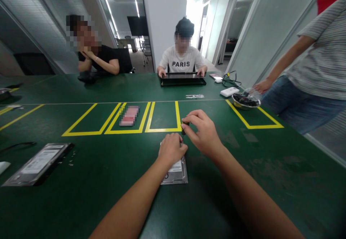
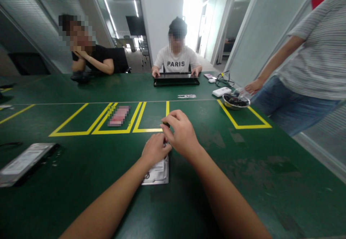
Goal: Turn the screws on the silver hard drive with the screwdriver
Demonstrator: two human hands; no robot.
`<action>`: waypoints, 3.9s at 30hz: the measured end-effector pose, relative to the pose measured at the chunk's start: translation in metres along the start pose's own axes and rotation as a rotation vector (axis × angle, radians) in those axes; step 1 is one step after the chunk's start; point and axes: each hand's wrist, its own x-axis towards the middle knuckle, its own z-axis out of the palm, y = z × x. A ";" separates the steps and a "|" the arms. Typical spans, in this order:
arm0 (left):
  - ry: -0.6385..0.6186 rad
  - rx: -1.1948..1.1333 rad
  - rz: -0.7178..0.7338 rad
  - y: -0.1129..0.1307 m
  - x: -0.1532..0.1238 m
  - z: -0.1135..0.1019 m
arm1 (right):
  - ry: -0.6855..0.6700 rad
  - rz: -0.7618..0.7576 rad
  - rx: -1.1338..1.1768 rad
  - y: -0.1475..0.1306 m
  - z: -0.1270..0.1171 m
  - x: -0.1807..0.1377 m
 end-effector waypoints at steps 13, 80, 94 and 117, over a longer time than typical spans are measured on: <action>0.009 0.000 0.017 -0.001 0.000 0.001 | -0.037 -0.021 -0.036 0.000 -0.003 0.002; -0.026 0.002 -0.035 0.003 0.001 -0.003 | -0.055 -0.002 -0.028 -0.004 -0.005 0.002; -0.005 0.002 -0.020 0.002 0.002 0.001 | -0.065 -0.019 -0.039 -0.002 -0.004 0.002; -0.027 -0.002 -0.018 0.000 0.001 0.000 | -0.028 0.003 -0.006 -0.001 0.000 0.000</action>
